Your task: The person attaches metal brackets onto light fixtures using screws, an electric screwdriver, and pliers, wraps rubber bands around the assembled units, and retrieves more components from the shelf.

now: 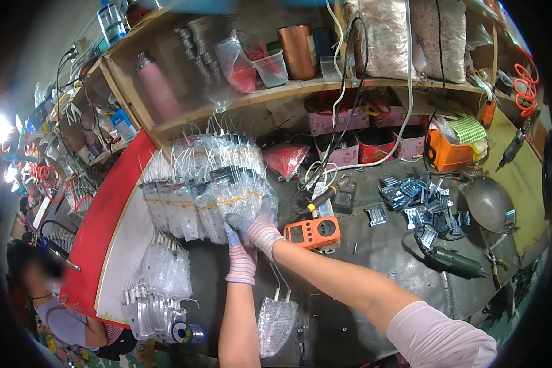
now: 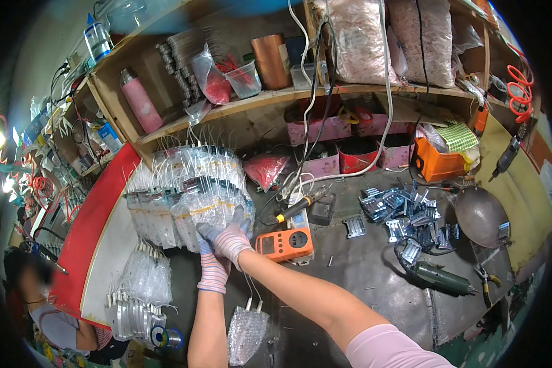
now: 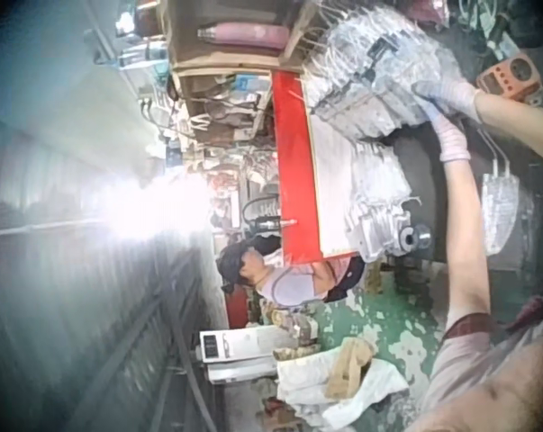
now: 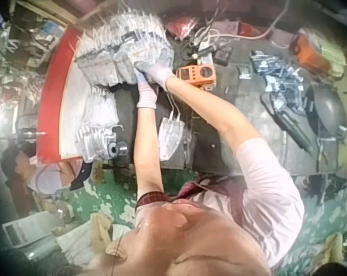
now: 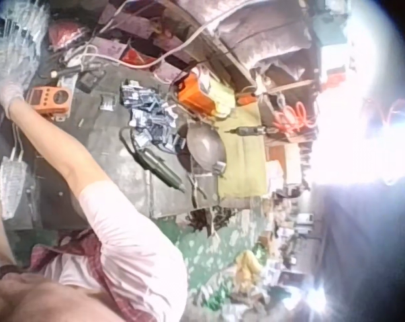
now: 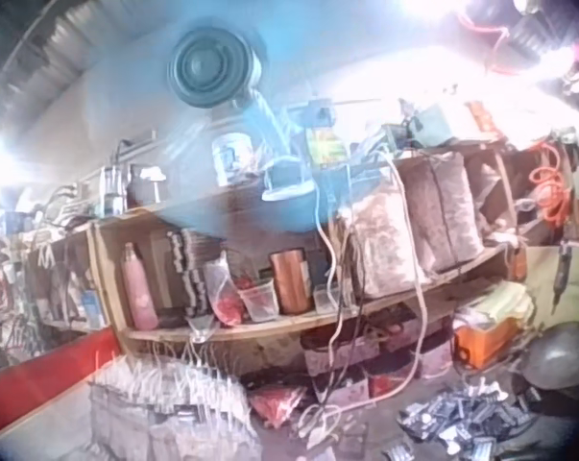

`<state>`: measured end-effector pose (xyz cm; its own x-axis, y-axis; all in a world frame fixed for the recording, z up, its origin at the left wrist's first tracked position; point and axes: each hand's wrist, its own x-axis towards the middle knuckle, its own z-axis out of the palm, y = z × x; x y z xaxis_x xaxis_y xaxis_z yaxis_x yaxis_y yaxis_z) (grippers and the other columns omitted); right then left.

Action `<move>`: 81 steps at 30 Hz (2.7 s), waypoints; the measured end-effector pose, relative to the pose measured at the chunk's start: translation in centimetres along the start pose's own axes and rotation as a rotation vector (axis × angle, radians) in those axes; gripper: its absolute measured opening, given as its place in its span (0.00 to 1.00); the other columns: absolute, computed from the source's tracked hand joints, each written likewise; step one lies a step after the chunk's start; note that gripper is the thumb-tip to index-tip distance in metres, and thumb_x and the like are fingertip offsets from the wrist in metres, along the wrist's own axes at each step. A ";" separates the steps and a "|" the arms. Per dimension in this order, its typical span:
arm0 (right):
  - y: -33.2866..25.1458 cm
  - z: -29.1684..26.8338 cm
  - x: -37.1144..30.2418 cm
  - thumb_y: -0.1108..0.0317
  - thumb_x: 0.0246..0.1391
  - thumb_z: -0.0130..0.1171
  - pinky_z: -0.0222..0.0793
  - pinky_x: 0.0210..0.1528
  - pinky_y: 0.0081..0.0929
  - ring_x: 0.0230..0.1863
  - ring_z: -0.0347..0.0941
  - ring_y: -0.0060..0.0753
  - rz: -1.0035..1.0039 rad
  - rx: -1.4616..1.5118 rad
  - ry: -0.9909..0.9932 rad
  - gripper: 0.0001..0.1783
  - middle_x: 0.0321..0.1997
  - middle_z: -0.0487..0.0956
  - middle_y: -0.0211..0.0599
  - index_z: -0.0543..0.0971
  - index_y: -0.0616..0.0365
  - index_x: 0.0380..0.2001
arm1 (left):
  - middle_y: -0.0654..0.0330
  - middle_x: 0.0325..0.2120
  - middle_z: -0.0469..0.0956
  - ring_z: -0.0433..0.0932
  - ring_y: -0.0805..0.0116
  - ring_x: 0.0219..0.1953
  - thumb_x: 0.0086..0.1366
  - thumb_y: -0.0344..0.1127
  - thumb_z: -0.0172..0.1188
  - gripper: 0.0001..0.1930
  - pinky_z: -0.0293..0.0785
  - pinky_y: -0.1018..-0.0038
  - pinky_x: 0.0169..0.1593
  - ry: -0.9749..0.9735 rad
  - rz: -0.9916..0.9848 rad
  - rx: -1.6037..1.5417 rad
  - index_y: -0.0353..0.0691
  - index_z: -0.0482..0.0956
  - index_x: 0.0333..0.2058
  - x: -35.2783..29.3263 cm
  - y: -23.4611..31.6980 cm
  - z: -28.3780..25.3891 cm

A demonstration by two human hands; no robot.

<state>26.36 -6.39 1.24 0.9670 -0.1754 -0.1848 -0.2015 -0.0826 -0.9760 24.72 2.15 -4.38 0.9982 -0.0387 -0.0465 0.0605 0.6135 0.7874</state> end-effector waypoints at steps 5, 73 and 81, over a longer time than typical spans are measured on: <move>2.3 -0.2 1.1 0.51 0.38 0.74 0.62 0.62 0.35 0.59 0.66 0.50 -0.088 0.167 -0.074 0.66 0.61 0.67 0.58 0.41 0.65 0.69 | 0.57 0.65 0.61 0.60 0.59 0.66 0.63 0.68 0.51 0.42 0.55 0.62 0.69 -0.012 -0.049 -0.026 0.43 0.58 0.66 0.0 -0.5 -0.9; 7.4 -41.7 -22.6 0.59 0.54 0.58 0.73 0.40 0.44 0.37 0.77 0.50 -0.488 -0.689 0.044 0.11 0.34 0.78 0.45 0.78 0.51 0.37 | 0.55 0.46 0.72 0.77 0.51 0.42 0.53 0.66 0.64 0.39 0.80 0.48 0.43 -0.013 -0.711 -0.268 0.63 0.64 0.61 -33.1 -13.0 17.3; 7.4 -47.8 -10.3 0.67 0.51 0.54 0.69 0.49 0.44 0.49 0.75 0.40 -0.564 -1.784 0.209 0.15 0.43 0.78 0.36 0.81 0.37 0.41 | 0.48 0.49 0.74 0.78 0.48 0.43 0.61 0.47 0.63 0.32 0.80 0.46 0.41 -0.133 -0.780 -0.378 0.59 0.62 0.63 -32.4 -14.4 14.8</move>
<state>7.41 -52.07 1.44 0.9646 0.1430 0.2214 0.0539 -0.9294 0.3652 -8.53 -17.12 -5.08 0.6650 -0.6334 -0.3956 0.7456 0.5932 0.3036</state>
